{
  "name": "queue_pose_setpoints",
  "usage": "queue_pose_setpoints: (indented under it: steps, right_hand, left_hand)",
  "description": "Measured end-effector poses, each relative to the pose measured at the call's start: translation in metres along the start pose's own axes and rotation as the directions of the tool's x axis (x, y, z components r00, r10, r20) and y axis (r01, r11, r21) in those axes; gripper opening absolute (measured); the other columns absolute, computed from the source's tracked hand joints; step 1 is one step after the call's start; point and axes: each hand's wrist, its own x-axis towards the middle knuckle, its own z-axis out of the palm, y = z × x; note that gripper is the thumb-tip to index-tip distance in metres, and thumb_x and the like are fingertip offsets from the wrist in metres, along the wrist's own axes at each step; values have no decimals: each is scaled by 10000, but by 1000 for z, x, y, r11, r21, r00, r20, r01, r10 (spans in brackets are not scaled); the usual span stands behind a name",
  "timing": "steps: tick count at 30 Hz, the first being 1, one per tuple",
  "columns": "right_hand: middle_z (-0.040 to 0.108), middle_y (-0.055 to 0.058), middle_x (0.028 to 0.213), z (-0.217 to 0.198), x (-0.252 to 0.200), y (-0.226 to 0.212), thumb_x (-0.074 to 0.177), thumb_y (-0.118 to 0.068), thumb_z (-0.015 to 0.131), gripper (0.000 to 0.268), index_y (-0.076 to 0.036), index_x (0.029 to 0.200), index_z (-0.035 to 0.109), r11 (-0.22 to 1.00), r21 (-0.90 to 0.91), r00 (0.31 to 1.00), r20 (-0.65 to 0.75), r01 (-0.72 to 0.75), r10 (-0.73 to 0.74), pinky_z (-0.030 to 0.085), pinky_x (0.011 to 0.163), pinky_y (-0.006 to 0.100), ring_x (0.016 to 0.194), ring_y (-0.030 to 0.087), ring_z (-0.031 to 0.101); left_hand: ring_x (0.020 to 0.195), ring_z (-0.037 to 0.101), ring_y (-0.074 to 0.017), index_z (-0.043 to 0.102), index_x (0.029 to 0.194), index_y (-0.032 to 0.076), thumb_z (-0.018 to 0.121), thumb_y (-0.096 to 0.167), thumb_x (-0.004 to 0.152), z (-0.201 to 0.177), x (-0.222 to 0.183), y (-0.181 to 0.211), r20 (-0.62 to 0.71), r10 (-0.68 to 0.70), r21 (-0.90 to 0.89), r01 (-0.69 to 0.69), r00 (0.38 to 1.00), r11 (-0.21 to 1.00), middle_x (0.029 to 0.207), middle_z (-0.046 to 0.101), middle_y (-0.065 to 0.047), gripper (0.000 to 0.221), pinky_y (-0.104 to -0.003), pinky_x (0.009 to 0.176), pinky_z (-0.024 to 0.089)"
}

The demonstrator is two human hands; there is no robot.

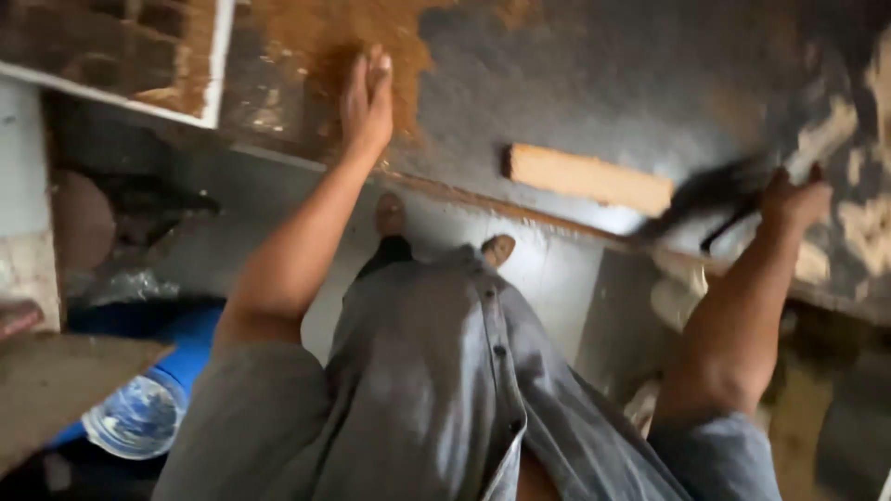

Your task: The person clears a workspace by hand, then uses a spatula to spread cream over a piece of fudge before rolling it in chocolate shavings. They repeat this process several times, alternating between preparing the fudge and cleaning the table surface.

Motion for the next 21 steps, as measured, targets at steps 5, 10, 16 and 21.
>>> queue_pose_setpoints:
  steps: [5,10,16,21]
  right_hand:
    - [739,112,1170,172,-79,-120,1018,-73,551,285,-9,1257,693,742,233,744,96,628,-661,579,924,338,1058,217,705]
    - [488,299,1488,392,-269,-255,982,-324,734,642,-3,1486,501,621,-5,589,323,784,-741,354,1139,541,1385,458,458]
    - [496,227,1499,500,-289,-330,961,-293,720,598,-37,1467,531,463,156,358,442,873,-823,310,1204,535,1404,453,437]
    - [672,152,1225,520,-290,-321,949,-200,715,282,-98,1211,699,346,124,230,538,930,-811,476,974,519,1189,369,619]
  left_hand:
    - [1524,271,-444,412,1567,110,482,562,1071,-40,109,-26,-195,254,557,-106,947,824,1624,395,-187,674,-561,1250,177]
    - [1599,255,-324,319,1620,50,285,565,1118,-15,102,-50,76,199,-207,-179,977,962,1701,303,-174,720,-424,1312,193]
    - [1629,259,-280,354,1619,59,260,553,1142,-79,16,-38,-13,246,-582,-207,969,786,1711,347,-140,693,-409,1351,159]
    - [1598,270,-277,447,1588,22,237,591,1125,-127,-26,-43,100,204,-529,-122,974,840,1716,292,-147,763,-427,1311,193]
